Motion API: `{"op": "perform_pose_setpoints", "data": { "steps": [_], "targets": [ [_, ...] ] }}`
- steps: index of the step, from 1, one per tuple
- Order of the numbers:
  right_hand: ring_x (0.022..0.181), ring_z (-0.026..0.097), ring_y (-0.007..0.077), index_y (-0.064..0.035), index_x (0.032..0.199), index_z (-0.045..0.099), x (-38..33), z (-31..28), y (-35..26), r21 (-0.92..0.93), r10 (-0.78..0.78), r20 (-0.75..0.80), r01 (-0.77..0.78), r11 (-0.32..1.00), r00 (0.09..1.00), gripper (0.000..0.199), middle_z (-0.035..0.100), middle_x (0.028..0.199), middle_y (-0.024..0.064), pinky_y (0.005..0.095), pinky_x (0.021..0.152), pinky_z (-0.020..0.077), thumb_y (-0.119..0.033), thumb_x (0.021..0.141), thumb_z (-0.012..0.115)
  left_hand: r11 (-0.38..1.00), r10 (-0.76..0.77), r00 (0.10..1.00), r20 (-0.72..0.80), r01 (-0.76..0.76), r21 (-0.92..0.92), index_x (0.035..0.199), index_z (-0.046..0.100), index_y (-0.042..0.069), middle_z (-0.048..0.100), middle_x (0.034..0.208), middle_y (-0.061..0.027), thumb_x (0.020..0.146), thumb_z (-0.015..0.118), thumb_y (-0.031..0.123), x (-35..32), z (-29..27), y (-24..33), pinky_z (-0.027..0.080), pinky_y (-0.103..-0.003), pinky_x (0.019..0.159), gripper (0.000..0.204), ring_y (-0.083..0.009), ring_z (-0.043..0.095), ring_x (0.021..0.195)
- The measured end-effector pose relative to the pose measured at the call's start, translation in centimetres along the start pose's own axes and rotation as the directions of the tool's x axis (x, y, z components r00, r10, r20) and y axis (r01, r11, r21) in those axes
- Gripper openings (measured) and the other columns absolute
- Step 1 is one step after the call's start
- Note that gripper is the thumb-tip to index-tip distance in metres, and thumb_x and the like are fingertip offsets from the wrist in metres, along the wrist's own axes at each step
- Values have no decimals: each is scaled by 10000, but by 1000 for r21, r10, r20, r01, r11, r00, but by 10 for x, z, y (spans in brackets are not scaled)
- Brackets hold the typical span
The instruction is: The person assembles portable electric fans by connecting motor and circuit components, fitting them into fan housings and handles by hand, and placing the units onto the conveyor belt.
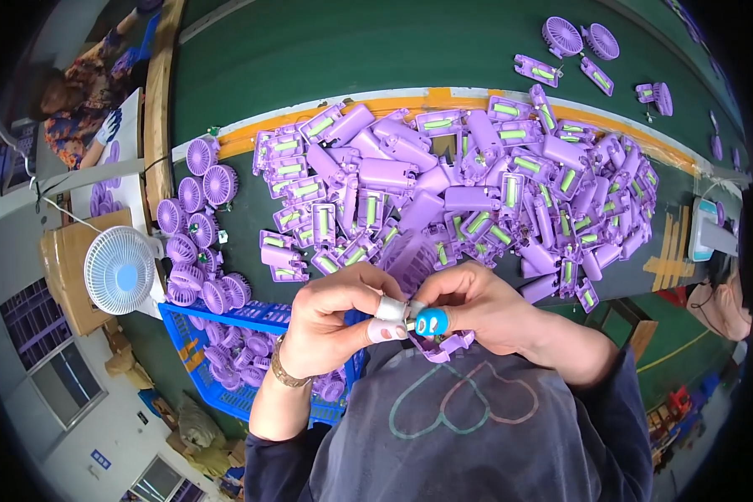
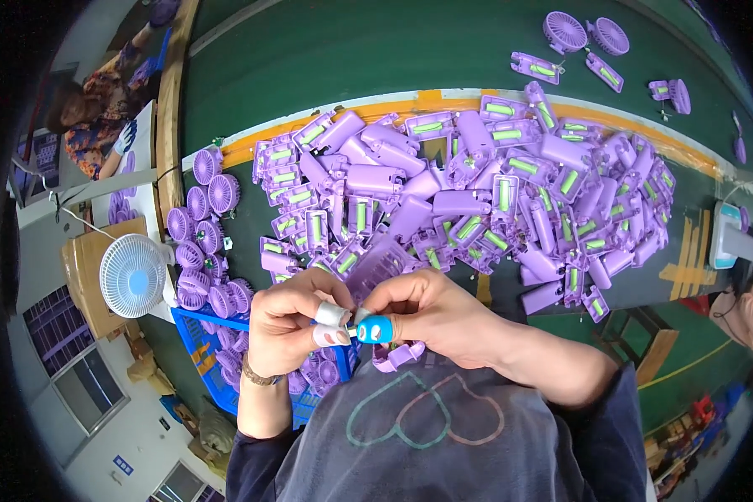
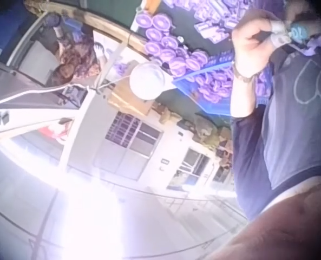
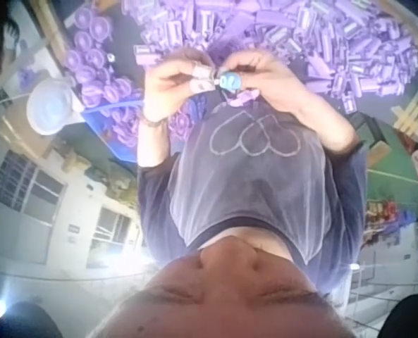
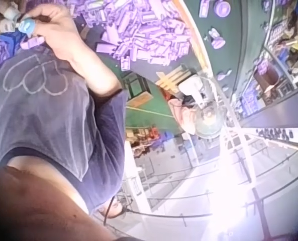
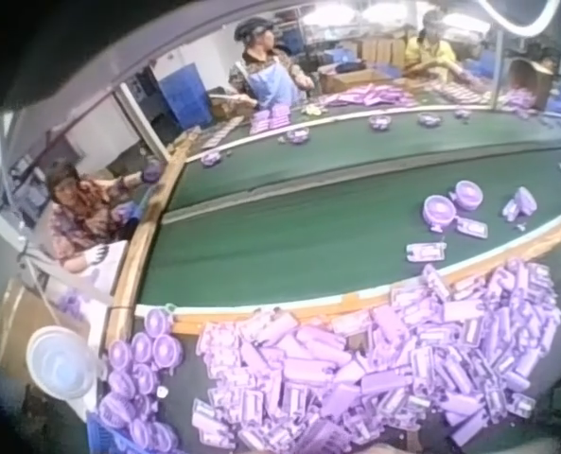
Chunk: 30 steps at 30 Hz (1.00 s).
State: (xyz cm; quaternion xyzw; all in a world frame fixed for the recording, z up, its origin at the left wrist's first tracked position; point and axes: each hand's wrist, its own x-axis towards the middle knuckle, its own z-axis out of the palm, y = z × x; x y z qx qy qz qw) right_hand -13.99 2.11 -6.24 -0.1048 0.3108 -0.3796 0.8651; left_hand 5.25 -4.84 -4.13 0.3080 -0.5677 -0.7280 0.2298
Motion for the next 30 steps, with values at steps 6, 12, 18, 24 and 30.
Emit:
{"op": "perform_pose_setpoints", "data": {
  "steps": [6, 12, 18, 24, 30],
  "targets": [
    [681, 540, 44, -17, 865, 636, 9, -14, -2, -74, -15, -82, 9, 997, 996, 83, 610, 764, -4, 187, 603, 439, -55, 791, 635, 993, -20, 999, 37, 16, 116, 787, 634, 12, 604, 827, -69, 667, 739, 40, 16, -7, -8, 456, -289, 695, 161, -173, 578, 791],
    [882, 543, 92, -7, 1018, 601, 43, -84, -1, -642, -579, -365, 253, 723, 729, 197, 613, 959, 37, 228, 765, 429, -15, 826, 558, 854, 34, 999, 1, -29, 520, 825, 623, 4, 616, 829, -68, 707, 699, 52, 87, -54, -26, 464, -290, 732, 149, -168, 587, 790],
    [860, 528, 257, -71, 892, 645, 23, -133, -21, -868, -673, 138, -238, -435, 727, 302, 550, 869, 78, 367, 745, 432, 27, 624, 544, 671, 432, 873, -226, -144, 727, 863, 629, 45, 593, 849, -116, 673, 689, 79, 199, -89, -54, 472, -337, 708, 202, -268, 586, 781],
    [911, 514, 212, -100, 872, 649, 34, -143, -35, -738, -350, 260, -49, -673, 900, 236, 548, 911, 46, 353, 784, 411, -81, 663, 541, 576, 541, 794, -279, -107, 811, 951, 633, 110, 567, 1049, -93, 646, 691, 104, 217, -103, -89, 436, -355, 868, 311, -274, 541, 973],
    [928, 517, 253, -53, 878, 617, 34, -143, -47, -882, -453, 199, -42, -469, 869, 240, 560, 931, 77, 384, 819, 407, -6, 652, 555, 237, 517, 474, -713, 720, 652, 954, 626, 105, 568, 984, -194, 582, 722, 184, 118, -248, -105, 430, -425, 819, 393, -347, 522, 951]
  ]
}}
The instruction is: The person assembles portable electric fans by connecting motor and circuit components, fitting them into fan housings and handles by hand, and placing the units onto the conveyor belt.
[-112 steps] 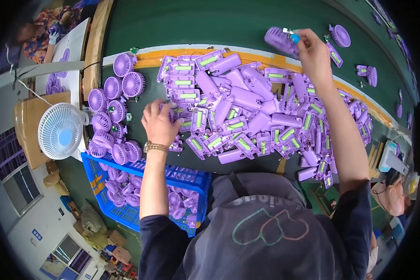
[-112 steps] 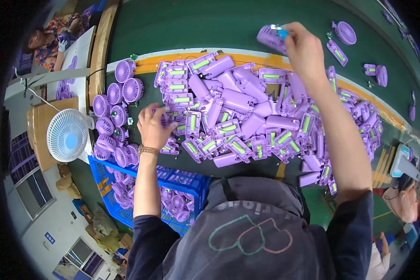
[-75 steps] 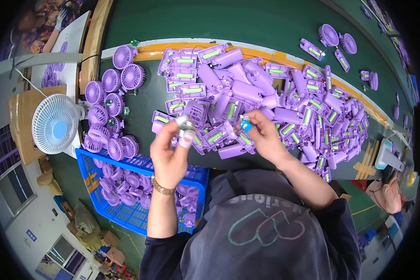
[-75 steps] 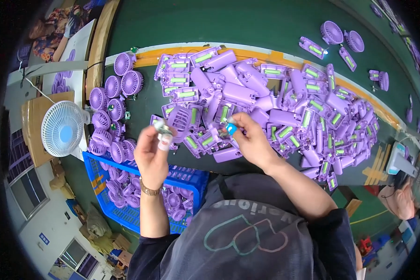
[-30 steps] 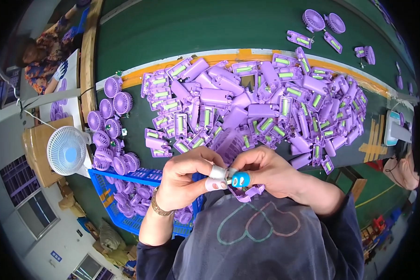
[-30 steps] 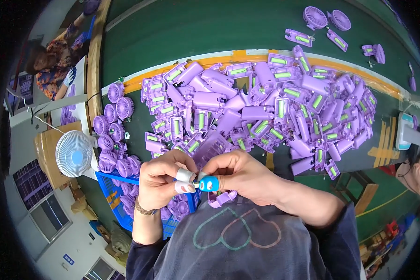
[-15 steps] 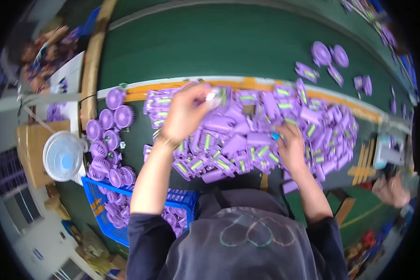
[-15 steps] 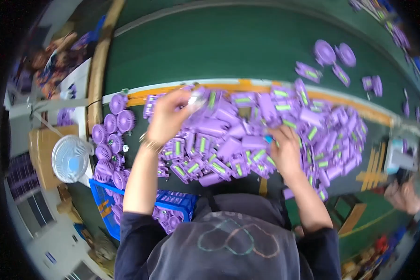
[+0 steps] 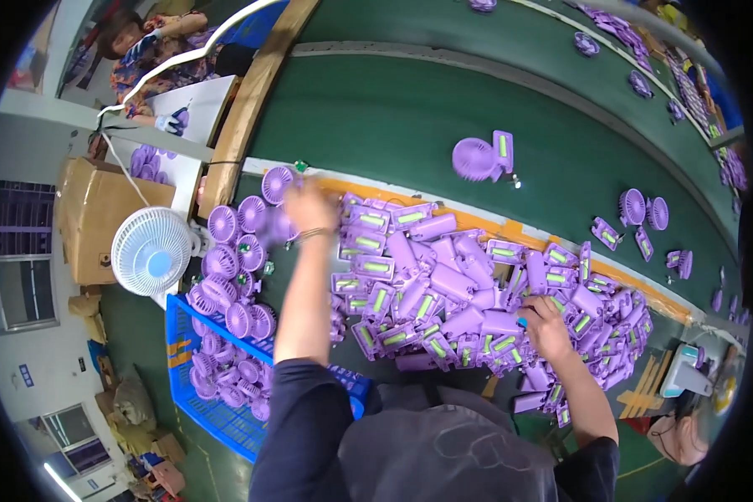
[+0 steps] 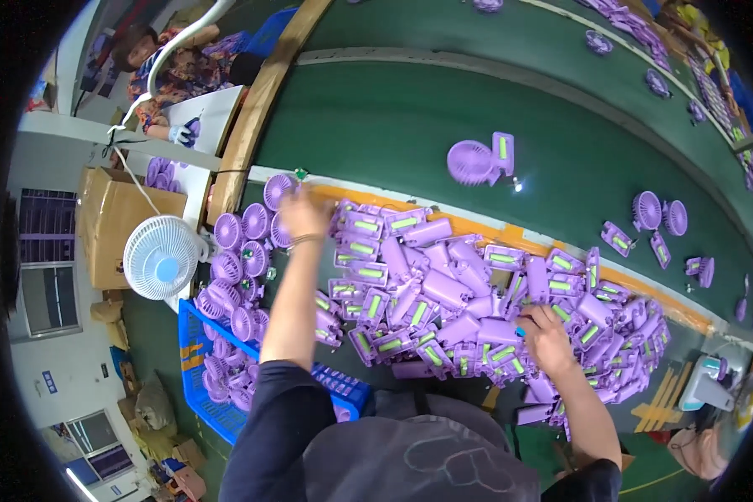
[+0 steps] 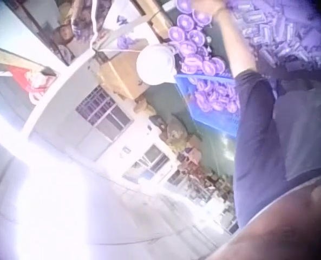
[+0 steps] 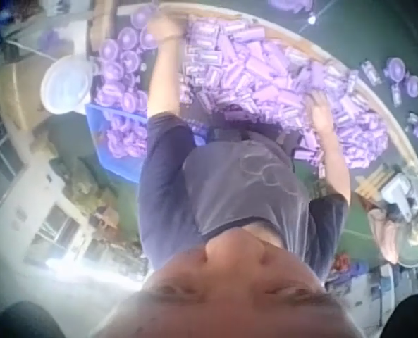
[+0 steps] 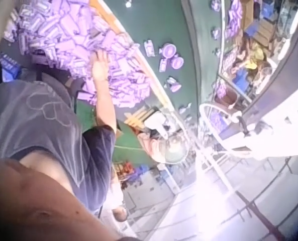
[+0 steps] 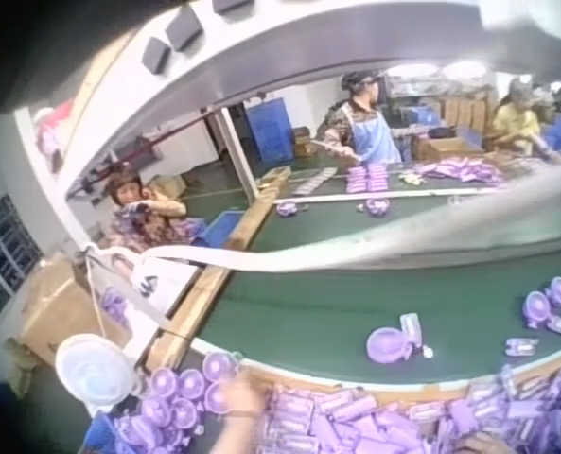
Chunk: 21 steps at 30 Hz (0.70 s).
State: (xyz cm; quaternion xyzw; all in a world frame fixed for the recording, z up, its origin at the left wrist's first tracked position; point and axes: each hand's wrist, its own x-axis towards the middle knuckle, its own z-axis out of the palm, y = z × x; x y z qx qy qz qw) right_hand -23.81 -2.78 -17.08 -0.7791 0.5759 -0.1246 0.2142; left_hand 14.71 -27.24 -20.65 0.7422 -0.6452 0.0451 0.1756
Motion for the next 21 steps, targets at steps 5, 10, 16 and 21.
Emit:
{"op": "perform_pose_setpoints", "data": {
  "steps": [5, 10, 16, 21],
  "targets": [
    [889, 563, 224, -21, 916, 562, -1, 25, 6, 470, 373, -218, -238, 850, 902, 129, 602, 942, 111, 318, 823, 413, 20, 809, 502, 958, -287, 854, 433, 262, 119, 1254, 340, 289, 239, 1354, -107, 561, 799, 354, -31, -4, -81, 388, -521, 888, 834, -357, 295, 1219],
    [769, 556, 129, -38, 944, 538, 22, 8, -34, 964, 712, -111, -98, 246, 694, 86, 601, 797, 43, 267, 754, 419, -86, 882, 502, 997, -65, 841, 537, 71, 11, 1174, 415, 233, 254, 1325, -101, 553, 780, 242, -82, -27, -69, 309, -552, 932, 721, -348, 269, 1226],
    [712, 550, 133, -25, 885, 557, 23, 10, -73, 977, 643, -53, -93, 190, 764, 71, 596, 755, 57, 273, 690, 429, -89, 865, 531, 931, 113, 878, 465, 70, -359, 673, 629, 74, 631, 832, -83, 682, 712, 282, -116, -33, -94, 372, -420, 871, 223, -263, 550, 934],
    [667, 528, 102, -12, 851, 550, -4, -18, -93, 957, 627, -108, -89, 275, 771, 41, 583, 735, 44, 236, 641, 427, -49, 855, 536, 688, -319, 924, 212, 380, -619, 945, 595, 6, 642, 842, -79, 749, 668, 120, -103, -34, -110, 456, -283, 761, 239, -139, 592, 785]
  ]
}}
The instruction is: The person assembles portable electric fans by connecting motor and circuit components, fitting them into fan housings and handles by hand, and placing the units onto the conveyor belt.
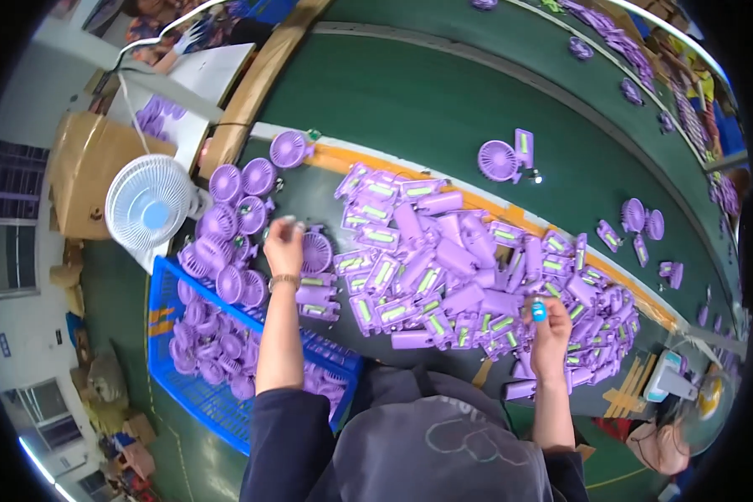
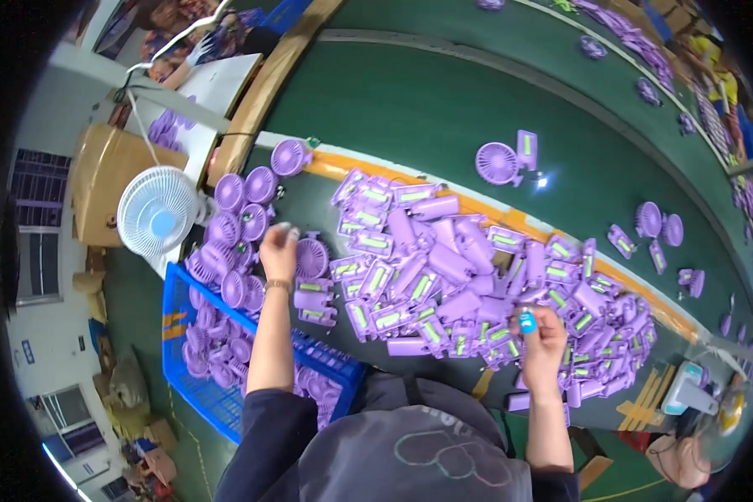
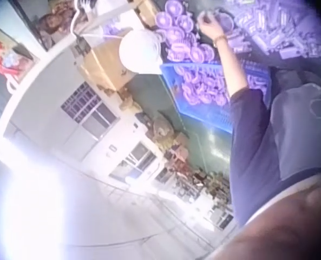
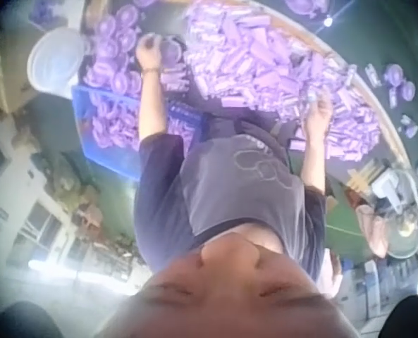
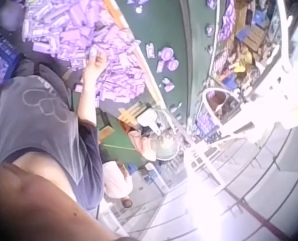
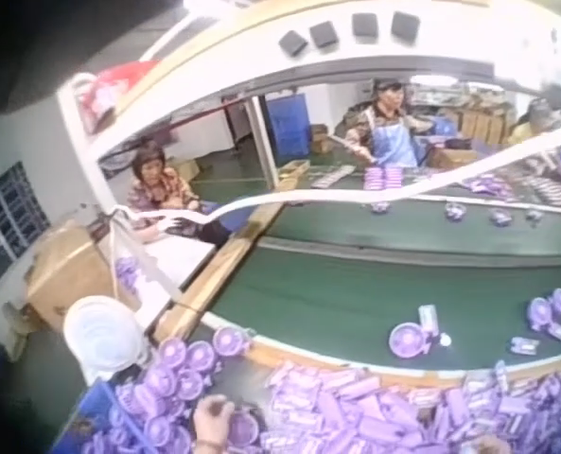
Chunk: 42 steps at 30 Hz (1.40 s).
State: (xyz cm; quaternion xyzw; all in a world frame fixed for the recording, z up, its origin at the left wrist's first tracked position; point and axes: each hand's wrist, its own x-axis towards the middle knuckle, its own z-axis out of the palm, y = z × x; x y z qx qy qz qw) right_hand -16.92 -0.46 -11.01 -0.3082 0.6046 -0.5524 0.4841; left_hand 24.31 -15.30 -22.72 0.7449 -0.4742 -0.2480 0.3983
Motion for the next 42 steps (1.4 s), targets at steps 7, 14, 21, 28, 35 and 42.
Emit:
{"op": "perform_pose_setpoints", "data": {
  "steps": [7, 14, 21, 28, 35, 42],
  "targets": [
    [629, 496, 76, -24, 872, 525, -26, -16, 10, -35, 54, 121, -50, 998, 991, 71, 551, 695, 18, 220, 591, 402, -94, 866, 536, 822, -317, 948, -35, 293, 488, 1050, 539, 30, 599, 1028, -180, 647, 715, 385, 20, 6, 10, 445, -414, 838, 566, -312, 574, 978],
    [696, 494, 53, -25, 898, 557, -48, -6, 28, -168, 126, 166, -98, 981, 978, 66, 556, 782, -2, 211, 607, 419, -25, 833, 561, 741, -379, 925, 29, 285, 608, 997, 582, 44, 603, 1042, -175, 608, 741, 373, 18, 24, -17, 443, -386, 856, 533, -320, 569, 997],
    [669, 463, 38, -23, 915, 529, -45, 1, 21, -189, 119, 233, -75, 979, 965, 59, 502, 736, -25, 206, 595, 398, -29, 857, 530, 896, 112, 994, 19, -109, 431, 997, 556, 18, 621, 929, -104, 663, 669, -58, -19, 3, 10, 472, -296, 750, 361, -189, 596, 845],
    [707, 464, 51, -8, 945, 528, -44, 4, 9, -212, 189, 280, -132, 968, 941, 103, 540, 786, -3, 221, 622, 396, -48, 851, 540, 765, -59, 988, 140, 134, -630, 1105, 506, -20, 582, 1016, -70, 826, 569, 6, -71, -12, 63, 461, -279, 840, 287, -134, 568, 899],
    [602, 478, 53, -22, 906, 531, -54, -1, -30, 176, 218, 450, -326, 929, 866, 57, 530, 684, -2, 202, 547, 387, -69, 877, 520, 840, 380, 863, 333, -172, -514, 1075, 536, -26, 578, 1061, -128, 761, 614, -26, -171, -29, 208, 475, -274, 803, 324, -169, 561, 948],
    [554, 459, 31, 2, 928, 532, -88, -39, -105, 287, 116, 484, -282, 915, 868, 89, 531, 663, 5, 183, 487, 362, -73, 882, 515, 654, 425, 532, 732, 379, -655, 929, 563, -6, 567, 983, -205, 770, 657, 100, -247, 7, 283, 499, -301, 663, 213, -196, 592, 759]
  ]
}}
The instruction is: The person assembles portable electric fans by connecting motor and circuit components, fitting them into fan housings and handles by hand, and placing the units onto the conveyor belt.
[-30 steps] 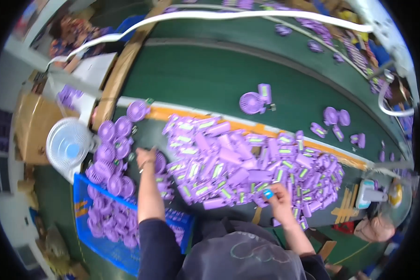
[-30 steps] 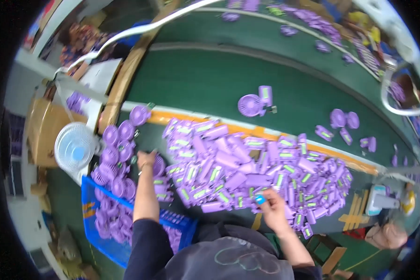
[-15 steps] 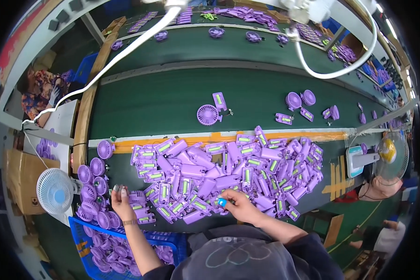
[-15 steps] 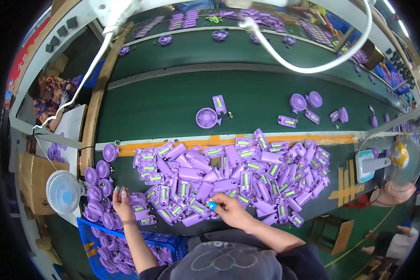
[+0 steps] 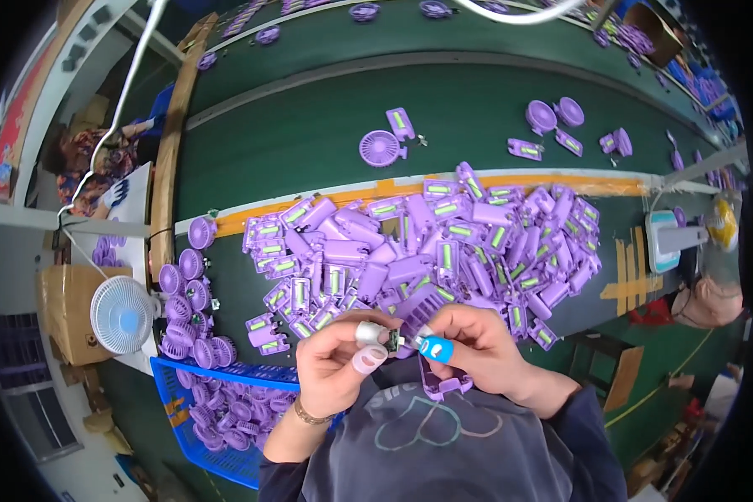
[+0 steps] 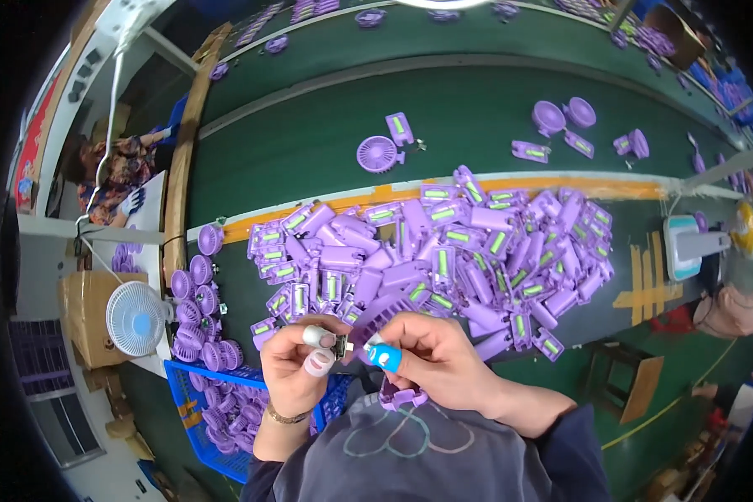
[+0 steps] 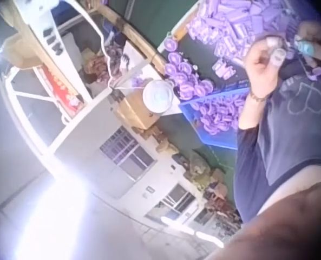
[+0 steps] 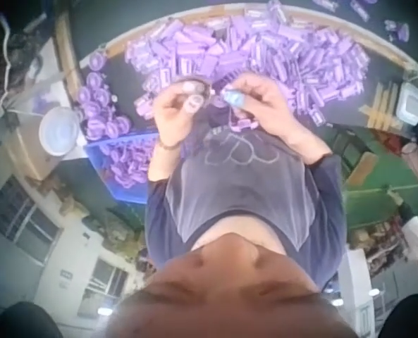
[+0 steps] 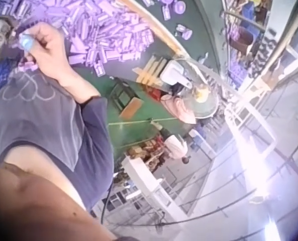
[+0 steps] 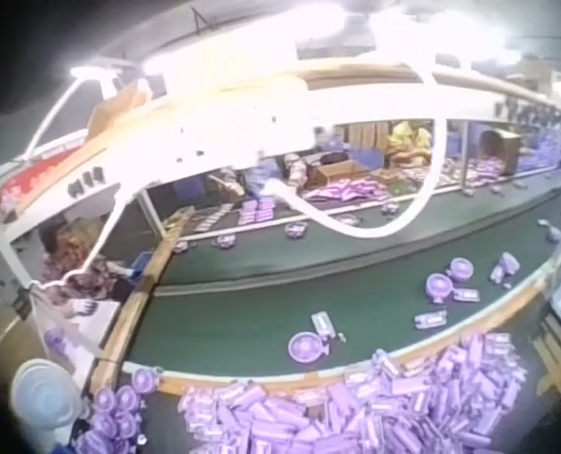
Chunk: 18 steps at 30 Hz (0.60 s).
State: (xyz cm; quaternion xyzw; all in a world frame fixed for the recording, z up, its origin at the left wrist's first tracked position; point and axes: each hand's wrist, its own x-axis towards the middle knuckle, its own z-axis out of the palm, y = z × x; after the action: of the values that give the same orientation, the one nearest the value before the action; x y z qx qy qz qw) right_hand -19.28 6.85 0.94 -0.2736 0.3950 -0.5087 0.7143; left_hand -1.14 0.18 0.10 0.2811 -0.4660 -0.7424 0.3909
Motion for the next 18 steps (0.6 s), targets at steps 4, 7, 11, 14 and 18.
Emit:
{"op": "perform_pose_setpoints", "data": {
  "steps": [4, 7, 11, 14, 18],
  "targets": [
    [563, 457, 23, 1, 920, 537, -21, -3, -5, 61, -31, -43, 34, 998, 999, 76, 532, 670, -2, 173, 488, 353, -60, 877, 520, 991, -34, 990, 137, 51, -123, 939, 562, -36, 570, 1017, -209, 787, 598, -12, 1, 12, -10, 488, -292, 769, 159, -187, 591, 874],
    [591, 461, 7, -4, 924, 536, -30, -7, -1, 30, -66, -95, 69, 997, 993, 74, 537, 693, -15, 175, 500, 362, -46, 863, 541, 974, -39, 991, 126, 66, -218, 993, 508, -21, 582, 999, -182, 781, 603, -32, 2, 25, -8, 493, -295, 785, 233, -193, 591, 918],
    [600, 454, 6, -1, 916, 537, -36, -8, -1, -109, -200, -109, 189, 976, 974, 71, 541, 712, -14, 175, 510, 361, -44, 859, 543, 976, -97, 986, 138, 121, -181, 981, 504, -17, 592, 964, -154, 772, 613, -40, 3, 33, -10, 496, -300, 789, 237, -202, 596, 928],
    [608, 443, 10, 3, 906, 537, -35, -12, -4, -201, -249, -77, 229, 952, 966, 65, 533, 714, -12, 179, 516, 354, -38, 855, 543, 979, -109, 984, 138, 130, -155, 957, 511, -17, 596, 959, -159, 772, 612, -44, 4, 34, -11, 497, -300, 785, 212, -205, 600, 919],
    [615, 430, 11, 4, 898, 537, -32, -18, -7, -190, -190, 0, 186, 964, 982, 63, 520, 701, -14, 184, 524, 352, -44, 857, 541, 986, -132, 984, 121, 143, -90, 919, 517, -16, 598, 952, -168, 772, 612, -45, 9, 33, -8, 500, -304, 773, 178, -206, 605, 897]
  ]
}}
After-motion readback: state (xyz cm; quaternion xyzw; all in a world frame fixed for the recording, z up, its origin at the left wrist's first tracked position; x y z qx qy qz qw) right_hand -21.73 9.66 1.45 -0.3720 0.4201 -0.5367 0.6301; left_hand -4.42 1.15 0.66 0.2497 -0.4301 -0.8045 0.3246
